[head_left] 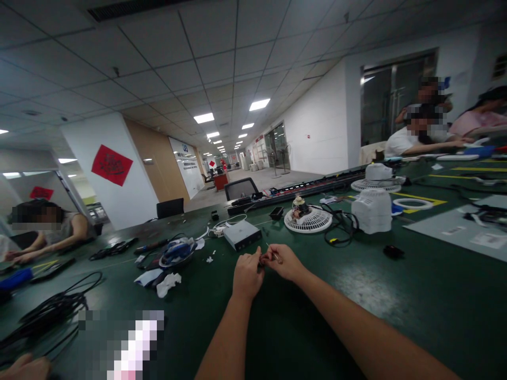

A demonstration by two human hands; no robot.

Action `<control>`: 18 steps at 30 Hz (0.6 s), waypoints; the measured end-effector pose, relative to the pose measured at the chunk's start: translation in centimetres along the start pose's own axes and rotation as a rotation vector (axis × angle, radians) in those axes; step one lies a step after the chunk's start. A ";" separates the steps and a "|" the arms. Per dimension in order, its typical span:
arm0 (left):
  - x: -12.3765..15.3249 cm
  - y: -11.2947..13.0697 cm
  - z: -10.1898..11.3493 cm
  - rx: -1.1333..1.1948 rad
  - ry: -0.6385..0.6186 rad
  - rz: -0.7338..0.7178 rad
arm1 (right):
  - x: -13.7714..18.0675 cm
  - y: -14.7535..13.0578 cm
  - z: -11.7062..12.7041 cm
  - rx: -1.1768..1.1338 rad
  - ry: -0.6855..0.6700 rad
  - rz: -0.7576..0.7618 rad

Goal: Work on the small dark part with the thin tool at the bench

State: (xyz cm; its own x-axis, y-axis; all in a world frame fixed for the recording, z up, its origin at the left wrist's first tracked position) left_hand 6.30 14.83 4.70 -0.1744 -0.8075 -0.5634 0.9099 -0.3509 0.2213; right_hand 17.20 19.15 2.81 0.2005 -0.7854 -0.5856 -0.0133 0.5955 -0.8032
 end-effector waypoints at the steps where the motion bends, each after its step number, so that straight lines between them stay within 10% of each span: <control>1: 0.0 0.0 0.1 0.006 0.009 0.000 | -0.1 -0.2 -0.3 -0.042 -0.023 0.013; 12: 0.3 1.1 0.1 0.019 0.019 -0.077 | -0.5 0.4 0.1 -0.318 0.007 -0.052; 18: 0.2 0.4 -0.4 -0.028 0.035 -0.040 | -0.4 -0.6 0.3 -0.047 -0.060 0.085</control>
State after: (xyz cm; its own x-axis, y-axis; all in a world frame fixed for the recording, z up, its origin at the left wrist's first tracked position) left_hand 6.75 14.72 4.38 -0.1983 -0.7756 -0.5993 0.9128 -0.3689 0.1754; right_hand 17.45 19.18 3.59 0.2552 -0.7201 -0.6452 -0.0786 0.6496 -0.7562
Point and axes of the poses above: each hand's wrist, its own x-axis away from the middle knuckle, its own z-axis out of the back of the hand, y = z × x, the point moved 9 cm from there along -x, towards the middle knuckle, and after that the axes turned 13 degrees about z, right-handed, at the moved point
